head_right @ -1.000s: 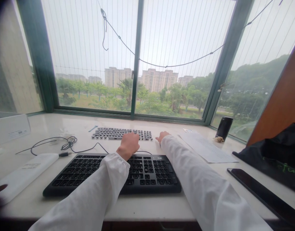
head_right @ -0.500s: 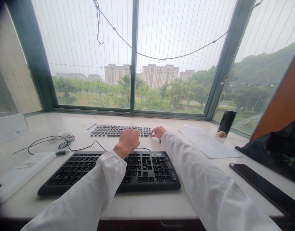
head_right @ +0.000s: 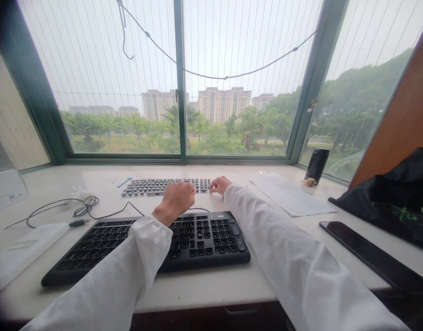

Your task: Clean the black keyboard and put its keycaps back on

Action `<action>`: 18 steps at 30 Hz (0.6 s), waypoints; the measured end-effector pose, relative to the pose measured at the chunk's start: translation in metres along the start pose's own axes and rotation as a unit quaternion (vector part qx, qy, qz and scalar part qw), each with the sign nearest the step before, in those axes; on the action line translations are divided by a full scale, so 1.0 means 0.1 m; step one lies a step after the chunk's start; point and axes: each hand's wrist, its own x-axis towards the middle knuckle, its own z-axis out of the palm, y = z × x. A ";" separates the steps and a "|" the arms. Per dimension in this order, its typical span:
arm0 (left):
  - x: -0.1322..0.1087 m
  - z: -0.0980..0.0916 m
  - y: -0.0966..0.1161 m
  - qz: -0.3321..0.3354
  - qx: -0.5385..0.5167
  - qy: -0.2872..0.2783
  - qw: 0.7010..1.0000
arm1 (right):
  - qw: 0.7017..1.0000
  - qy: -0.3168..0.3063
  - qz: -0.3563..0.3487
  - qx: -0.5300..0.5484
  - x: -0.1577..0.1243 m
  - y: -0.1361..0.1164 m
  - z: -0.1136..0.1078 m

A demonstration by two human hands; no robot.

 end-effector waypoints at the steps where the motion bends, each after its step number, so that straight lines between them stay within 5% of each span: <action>1: 0.00 0.00 0.00 0.000 0.000 0.000 1.000 | 1.000 0.001 -0.001 0.002 -0.01 0.00 0.00; 12: -0.01 0.01 0.03 0.003 -0.001 -0.003 1.000 | 1.000 -0.004 -0.001 0.026 -0.07 -0.01 0.01; 18: -0.04 -0.01 0.08 0.008 -0.022 -0.007 1.000 | 0.998 0.003 -0.046 0.050 -0.35 -0.18 -0.30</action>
